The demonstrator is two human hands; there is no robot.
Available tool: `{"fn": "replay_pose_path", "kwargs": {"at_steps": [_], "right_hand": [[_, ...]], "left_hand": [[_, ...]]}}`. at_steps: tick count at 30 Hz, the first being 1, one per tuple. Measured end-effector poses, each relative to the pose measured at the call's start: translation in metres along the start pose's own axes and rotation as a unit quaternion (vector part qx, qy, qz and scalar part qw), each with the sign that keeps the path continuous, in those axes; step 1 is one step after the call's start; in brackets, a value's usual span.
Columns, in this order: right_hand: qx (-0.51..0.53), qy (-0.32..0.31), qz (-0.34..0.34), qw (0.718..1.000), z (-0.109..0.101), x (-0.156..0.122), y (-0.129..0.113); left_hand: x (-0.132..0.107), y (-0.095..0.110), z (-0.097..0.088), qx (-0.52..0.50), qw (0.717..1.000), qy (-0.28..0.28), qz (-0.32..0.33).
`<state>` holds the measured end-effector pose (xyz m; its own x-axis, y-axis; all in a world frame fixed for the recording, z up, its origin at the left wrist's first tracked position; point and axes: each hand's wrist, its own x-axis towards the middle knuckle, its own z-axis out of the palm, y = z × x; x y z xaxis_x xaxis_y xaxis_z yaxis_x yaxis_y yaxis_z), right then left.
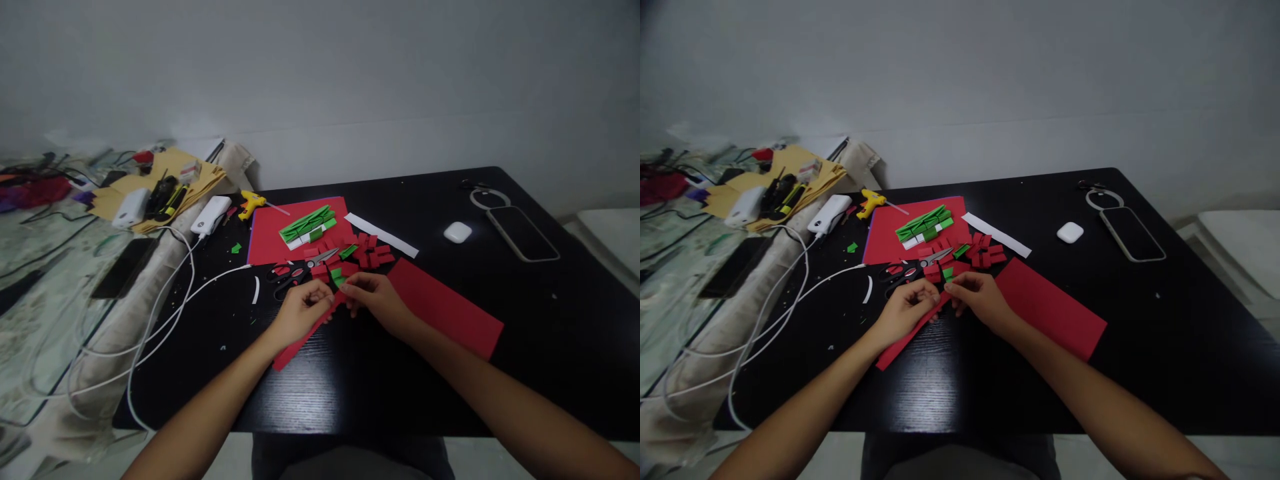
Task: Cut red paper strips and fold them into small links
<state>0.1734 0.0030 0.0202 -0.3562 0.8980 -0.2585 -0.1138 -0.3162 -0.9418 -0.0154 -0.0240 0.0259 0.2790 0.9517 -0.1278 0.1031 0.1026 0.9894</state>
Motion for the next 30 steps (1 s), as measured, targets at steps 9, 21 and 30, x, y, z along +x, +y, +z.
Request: {"fn": "replay_pose_path", "kwargs": {"at_steps": [9, 21, 30], "right_hand": [[-0.025, -0.019, -0.007, 0.999, 0.006, -0.002, 0.005], [-0.025, 0.025, -0.037, 0.999, -0.005, 0.002, -0.005], [-0.021, -0.016, 0.000, 1.000, 0.003, -0.001, 0.002]], "left_hand": [[0.000, -0.005, 0.001, -0.013, 1.000, -0.011, -0.010], [0.000, 0.001, 0.001, -0.006, 1.000, 0.005, 0.000], [0.000, -0.004, 0.002, 0.006, 1.000, -0.006, 0.007]]}}
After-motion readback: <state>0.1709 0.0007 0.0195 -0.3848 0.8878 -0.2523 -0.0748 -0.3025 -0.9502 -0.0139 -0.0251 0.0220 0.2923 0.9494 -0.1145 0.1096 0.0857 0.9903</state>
